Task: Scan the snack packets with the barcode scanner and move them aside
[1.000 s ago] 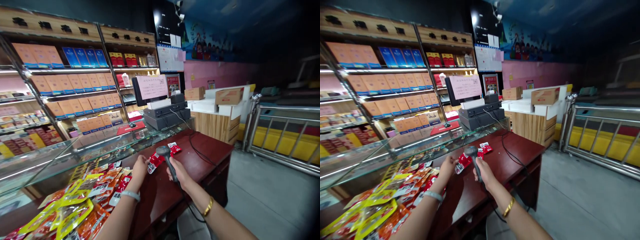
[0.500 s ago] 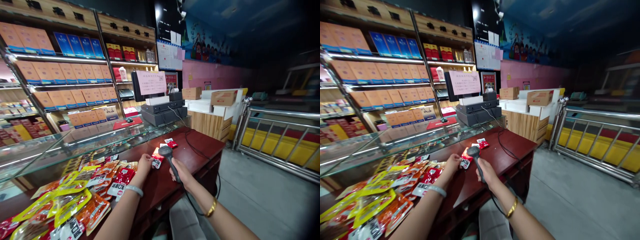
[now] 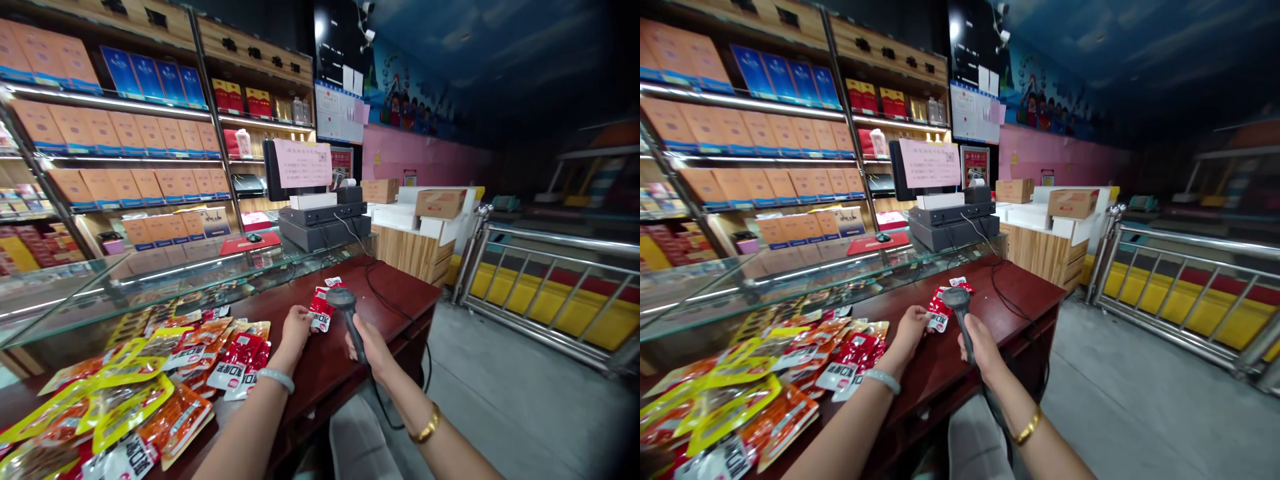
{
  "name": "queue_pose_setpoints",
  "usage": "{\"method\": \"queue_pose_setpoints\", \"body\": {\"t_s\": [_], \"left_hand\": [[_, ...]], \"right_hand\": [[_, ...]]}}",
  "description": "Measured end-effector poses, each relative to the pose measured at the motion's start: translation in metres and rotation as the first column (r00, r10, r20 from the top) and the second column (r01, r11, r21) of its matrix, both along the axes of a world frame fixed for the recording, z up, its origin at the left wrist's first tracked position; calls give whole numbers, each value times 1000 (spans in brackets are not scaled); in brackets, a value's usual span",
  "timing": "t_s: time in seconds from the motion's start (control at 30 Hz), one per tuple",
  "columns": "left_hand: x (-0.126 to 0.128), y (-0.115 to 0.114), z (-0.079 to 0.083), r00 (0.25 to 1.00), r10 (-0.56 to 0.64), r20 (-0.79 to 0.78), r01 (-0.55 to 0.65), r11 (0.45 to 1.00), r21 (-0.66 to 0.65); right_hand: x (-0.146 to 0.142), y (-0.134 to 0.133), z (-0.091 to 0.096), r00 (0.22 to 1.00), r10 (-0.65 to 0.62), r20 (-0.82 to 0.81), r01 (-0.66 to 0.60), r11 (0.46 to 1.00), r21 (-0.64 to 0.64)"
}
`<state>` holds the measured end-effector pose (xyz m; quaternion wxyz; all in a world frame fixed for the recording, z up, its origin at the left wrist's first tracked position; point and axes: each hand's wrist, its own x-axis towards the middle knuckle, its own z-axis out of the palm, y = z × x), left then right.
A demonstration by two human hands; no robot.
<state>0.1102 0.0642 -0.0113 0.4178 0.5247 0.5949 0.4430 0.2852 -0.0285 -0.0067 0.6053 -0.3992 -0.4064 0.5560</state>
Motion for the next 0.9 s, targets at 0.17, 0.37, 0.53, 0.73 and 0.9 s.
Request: {"method": "queue_pose_setpoints", "body": {"t_s": [0.17, 0.37, 0.53, 0.73, 0.9], "left_hand": [[17, 0, 4, 999, -10, -35, 10, 1000, -1], [21, -17, 23, 983, -41, -178, 52, 997, 61], [-43, -75, 41, 676, 95, -731, 129, 961, 244], [-123, -135, 40, 177, 296, -939, -179, 947, 265], [-137, -140, 36, 141, 248, -958, -225, 951, 213]], "right_hand": [[-4, -9, -3, 999, 24, 28, -24, 1000, 5], [-4, -15, -1, 999, 10, 53, -10, 1000, -3], [-16, -26, 1, 992, 109, 71, -105, 993, -59], [-55, -43, 4, 947, 300, 113, -294, 953, -71], [-83, -58, 7, 904, 403, 141, -395, 915, -86]]}}
